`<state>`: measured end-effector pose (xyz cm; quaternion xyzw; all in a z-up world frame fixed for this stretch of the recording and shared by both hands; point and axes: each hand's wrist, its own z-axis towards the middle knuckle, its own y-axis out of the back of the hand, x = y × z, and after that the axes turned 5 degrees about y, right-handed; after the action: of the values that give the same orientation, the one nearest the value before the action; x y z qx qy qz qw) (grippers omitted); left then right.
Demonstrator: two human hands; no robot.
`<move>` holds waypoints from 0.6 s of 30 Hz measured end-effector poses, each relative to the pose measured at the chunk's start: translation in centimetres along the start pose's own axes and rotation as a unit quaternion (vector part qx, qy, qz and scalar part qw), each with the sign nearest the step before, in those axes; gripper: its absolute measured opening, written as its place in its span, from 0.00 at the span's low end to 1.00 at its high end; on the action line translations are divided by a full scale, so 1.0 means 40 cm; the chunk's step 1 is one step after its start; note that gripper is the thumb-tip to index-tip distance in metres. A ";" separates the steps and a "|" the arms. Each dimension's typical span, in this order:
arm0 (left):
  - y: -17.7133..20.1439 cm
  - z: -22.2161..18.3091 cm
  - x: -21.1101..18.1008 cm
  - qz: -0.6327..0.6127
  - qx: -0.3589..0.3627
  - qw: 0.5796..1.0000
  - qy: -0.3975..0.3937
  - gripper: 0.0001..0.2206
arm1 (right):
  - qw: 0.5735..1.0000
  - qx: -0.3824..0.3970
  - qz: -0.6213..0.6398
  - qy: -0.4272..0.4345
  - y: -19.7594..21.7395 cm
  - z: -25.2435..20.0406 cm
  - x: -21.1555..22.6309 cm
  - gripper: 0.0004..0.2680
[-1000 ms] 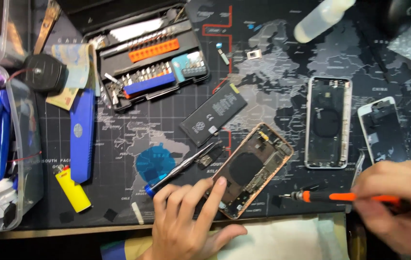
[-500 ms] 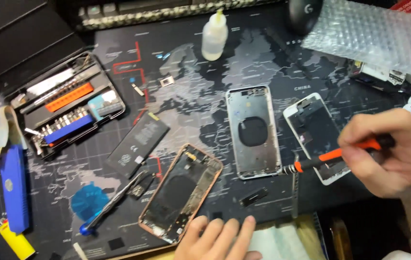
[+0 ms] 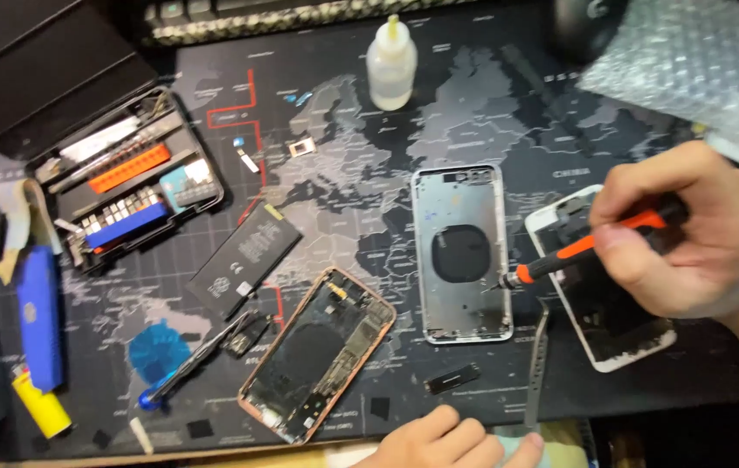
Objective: Repairing a smartphone by manipulating internal components, ribbon cables, and screws using precision tools.
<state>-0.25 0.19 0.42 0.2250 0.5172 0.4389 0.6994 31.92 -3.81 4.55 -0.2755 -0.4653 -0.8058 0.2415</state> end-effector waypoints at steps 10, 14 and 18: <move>-0.059 -0.058 0.053 0.067 -0.068 0.992 -0.081 0.10 | 0.991 0.000 0.102 -0.082 -0.011 -0.050 -0.041 0.09; -0.038 -0.055 0.053 0.032 -0.047 0.996 -0.070 0.11 | 0.993 -0.002 0.104 -0.063 -0.015 -0.042 -0.047 0.10; 0.001 -0.031 0.053 -0.020 -0.024 0.998 -0.052 0.11 | 0.993 0.002 0.108 -0.045 -0.012 -0.044 -0.050 0.10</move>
<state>-1.24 1.84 -1.12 0.2202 0.4744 0.4247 0.7390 32.69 -4.89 2.20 -0.3600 -0.4452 -0.7604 0.3066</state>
